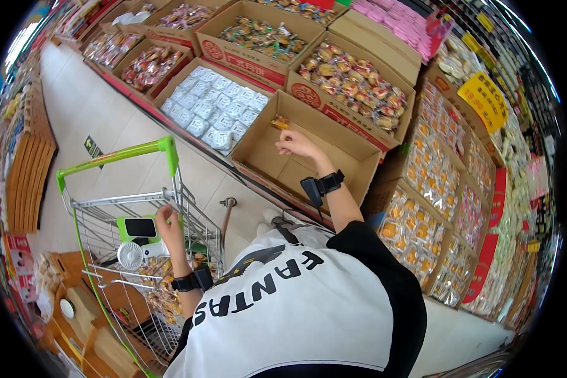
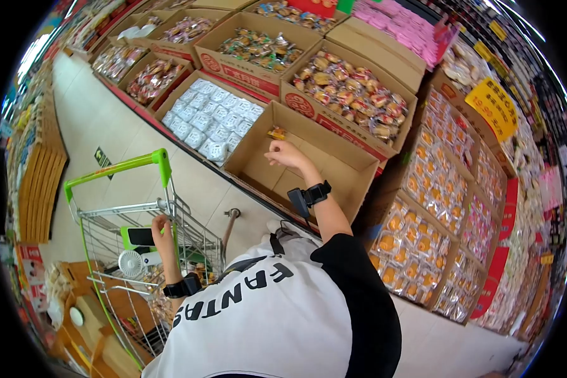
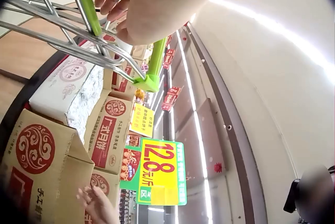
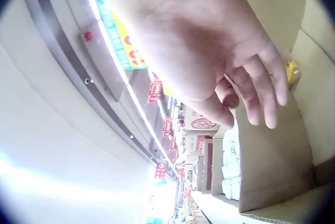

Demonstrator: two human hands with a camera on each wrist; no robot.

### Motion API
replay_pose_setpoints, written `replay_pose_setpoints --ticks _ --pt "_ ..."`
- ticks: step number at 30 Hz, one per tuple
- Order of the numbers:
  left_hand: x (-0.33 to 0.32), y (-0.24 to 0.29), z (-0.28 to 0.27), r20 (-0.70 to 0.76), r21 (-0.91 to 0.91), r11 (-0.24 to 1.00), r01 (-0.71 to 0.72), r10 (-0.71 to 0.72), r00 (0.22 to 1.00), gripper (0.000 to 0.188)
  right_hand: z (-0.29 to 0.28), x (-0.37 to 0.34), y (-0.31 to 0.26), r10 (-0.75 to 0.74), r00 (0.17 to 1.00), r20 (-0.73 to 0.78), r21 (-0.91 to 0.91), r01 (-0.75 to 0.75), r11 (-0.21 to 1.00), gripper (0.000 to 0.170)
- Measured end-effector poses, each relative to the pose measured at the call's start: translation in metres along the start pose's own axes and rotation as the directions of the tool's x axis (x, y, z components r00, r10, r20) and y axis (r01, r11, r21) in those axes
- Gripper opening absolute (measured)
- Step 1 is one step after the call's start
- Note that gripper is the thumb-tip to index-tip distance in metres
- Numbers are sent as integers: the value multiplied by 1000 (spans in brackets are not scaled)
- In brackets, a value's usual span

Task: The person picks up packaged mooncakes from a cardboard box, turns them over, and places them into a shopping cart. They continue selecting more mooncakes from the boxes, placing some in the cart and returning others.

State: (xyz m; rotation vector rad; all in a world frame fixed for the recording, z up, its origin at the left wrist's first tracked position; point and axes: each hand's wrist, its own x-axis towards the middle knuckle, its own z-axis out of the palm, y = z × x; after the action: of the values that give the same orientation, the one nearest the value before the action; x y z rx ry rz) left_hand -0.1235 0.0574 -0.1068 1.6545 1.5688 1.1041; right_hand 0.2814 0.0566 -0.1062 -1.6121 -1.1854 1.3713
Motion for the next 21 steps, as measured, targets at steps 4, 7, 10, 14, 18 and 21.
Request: replay_pose_setpoints --ticks 4,7,10,14,18,21 --pt "0 -13 12 90 -102 995 23 -13 996 19 -26 -43 -37 -203 954 -220 75 224 972 21" --pt "0 -31 21 91 23 996 81 -82 992 29 -53 -84 -64 -307 869 -387 -32 320 947 23" --pt "-3 -9 22 105 -20 993 117 -114 988 29 -75 -119 -81 -364 768 -528 -68 389 919 19" --pt "-6 -5 24 57 54 999 4 -8 998 30 -72 -161 -108 -349 703 -620 -102 368 924 20" --pt "-10 7 22 40 161 985 -57 52 998 27 -68 -187 -116 -339 631 -698 -197 286 938 20" --pt "-11 10 22 22 134 989 -66 64 998 27 -77 -205 -112 -392 466 -793 -288 280 916 17"
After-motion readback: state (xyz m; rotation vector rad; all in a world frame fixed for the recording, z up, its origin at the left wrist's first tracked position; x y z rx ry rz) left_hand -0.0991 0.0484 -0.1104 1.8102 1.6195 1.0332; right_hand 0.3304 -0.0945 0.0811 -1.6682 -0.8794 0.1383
